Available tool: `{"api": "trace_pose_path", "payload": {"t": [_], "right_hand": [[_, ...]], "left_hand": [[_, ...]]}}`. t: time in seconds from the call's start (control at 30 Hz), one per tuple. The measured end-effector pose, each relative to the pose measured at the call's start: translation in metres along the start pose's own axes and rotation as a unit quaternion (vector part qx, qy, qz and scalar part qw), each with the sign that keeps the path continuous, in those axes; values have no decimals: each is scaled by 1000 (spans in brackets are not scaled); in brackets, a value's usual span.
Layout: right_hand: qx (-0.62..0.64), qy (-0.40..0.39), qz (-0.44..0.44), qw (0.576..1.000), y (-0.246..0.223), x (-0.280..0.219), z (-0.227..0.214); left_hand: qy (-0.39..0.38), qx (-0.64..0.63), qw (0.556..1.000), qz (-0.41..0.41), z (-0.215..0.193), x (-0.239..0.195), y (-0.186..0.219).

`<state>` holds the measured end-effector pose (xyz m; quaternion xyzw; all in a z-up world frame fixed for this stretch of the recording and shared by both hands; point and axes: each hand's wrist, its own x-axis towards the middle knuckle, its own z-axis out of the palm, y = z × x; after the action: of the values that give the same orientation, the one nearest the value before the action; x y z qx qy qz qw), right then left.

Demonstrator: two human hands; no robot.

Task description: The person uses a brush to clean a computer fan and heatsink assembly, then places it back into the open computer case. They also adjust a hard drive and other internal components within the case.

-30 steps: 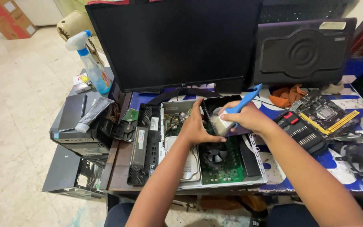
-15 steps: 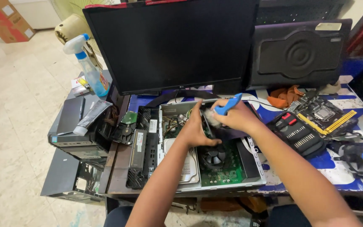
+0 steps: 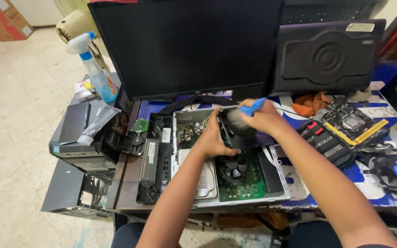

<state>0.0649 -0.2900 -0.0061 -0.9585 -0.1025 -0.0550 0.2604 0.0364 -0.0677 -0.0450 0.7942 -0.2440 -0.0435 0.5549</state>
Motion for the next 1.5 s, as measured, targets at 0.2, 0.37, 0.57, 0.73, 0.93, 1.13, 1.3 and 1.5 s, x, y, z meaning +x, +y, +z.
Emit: {"api": "trace_pose_path", "payload": {"t": [0.2,0.37,0.57,0.73,0.93,1.13,1.3,1.5], "right_hand": [[96,1,11,995,-57,-44,-32],[-36,-62,60,996,-27,-47,-31],[-22,-26,22,999,-52,-69,-49],[-40,-79,84,993,-28,-74,-47],[40,-40,21,998,-45,-89,-56],[-136,99,0,986,-8,-98,-49],[-42,88,-21,995,-12,-127,-45],[100,113,108,983,-46,-169,-69]], "left_hand": [[18,46,999,12,5,4,-14],[10,56,998,12,9,3,-15],[22,47,999,13,10,8,-25],[22,47,999,9,10,5,-23],[19,49,999,8,9,6,-22],[30,45,999,11,8,2,-19],[32,47,998,36,7,1,-15],[-30,45,999,-2,1,1,2]]}}
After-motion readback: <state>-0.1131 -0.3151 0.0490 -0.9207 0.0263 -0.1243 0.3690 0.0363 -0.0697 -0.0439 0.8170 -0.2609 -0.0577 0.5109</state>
